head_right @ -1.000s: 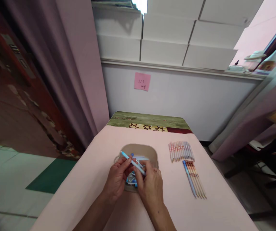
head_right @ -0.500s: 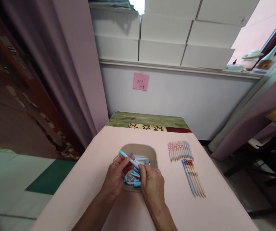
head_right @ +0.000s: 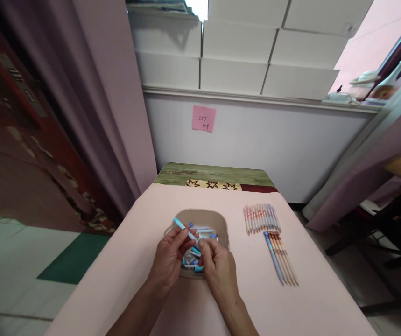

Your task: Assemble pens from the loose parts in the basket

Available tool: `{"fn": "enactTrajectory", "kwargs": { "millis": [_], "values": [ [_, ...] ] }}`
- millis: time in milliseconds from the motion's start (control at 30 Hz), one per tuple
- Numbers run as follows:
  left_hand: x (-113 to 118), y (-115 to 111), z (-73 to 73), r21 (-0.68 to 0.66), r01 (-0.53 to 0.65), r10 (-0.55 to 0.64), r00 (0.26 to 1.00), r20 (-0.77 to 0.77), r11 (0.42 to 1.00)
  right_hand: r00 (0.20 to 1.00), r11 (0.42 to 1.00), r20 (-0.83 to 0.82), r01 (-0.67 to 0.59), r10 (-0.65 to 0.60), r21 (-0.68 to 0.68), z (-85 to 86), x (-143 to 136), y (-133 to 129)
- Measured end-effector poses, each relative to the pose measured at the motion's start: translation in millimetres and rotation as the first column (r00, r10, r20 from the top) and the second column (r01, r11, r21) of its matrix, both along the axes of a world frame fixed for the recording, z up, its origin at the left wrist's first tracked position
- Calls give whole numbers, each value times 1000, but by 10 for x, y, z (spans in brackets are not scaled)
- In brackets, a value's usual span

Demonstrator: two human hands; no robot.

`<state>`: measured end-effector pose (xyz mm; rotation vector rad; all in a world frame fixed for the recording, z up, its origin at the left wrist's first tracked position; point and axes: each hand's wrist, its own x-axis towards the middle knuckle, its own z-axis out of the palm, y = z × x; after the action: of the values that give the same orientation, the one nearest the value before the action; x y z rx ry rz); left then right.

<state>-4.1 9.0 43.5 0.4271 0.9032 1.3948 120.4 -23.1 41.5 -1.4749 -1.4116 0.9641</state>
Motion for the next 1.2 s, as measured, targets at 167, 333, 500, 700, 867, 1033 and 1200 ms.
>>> {"fn": "enactTrajectory", "kwargs": {
  "millis": [167, 333, 500, 700, 867, 1033, 1200],
  "values": [
    [-28, -2, -23, 4, 5, -5, 999, -50, 1000, 981, 986, 176, 51, -79, 162, 29, 13, -37],
    [-31, -21, -4, 1, 76, -76, 994, -78, 997, 978, 993, 203, 27, -50, 116, -2, 25, -52],
    [-39, 3, -13, 5, 50, -49, 997, -66, 999, 953, 990, 293, 40, -78, 133, 27, 38, -44],
    [-44, 7, -47, 4, 73, -73, 994, -87, 997, 929, 983, 354, 43, -105, 179, 36, 37, -39],
    [-44, -14, -28, 14, 91, -89, 991, -100, 996, 922, 989, 380, 21, -75, 144, 20, 44, -57],
    [-51, -23, -38, 24, 98, -94, 986, -139, 995, 931, 991, 362, -13, -37, 135, 35, 43, -62],
    [-50, -20, -31, 42, 87, -78, 980, -184, 995, 912, 971, 393, 22, -117, 237, 71, 28, -61]
  ]
}}
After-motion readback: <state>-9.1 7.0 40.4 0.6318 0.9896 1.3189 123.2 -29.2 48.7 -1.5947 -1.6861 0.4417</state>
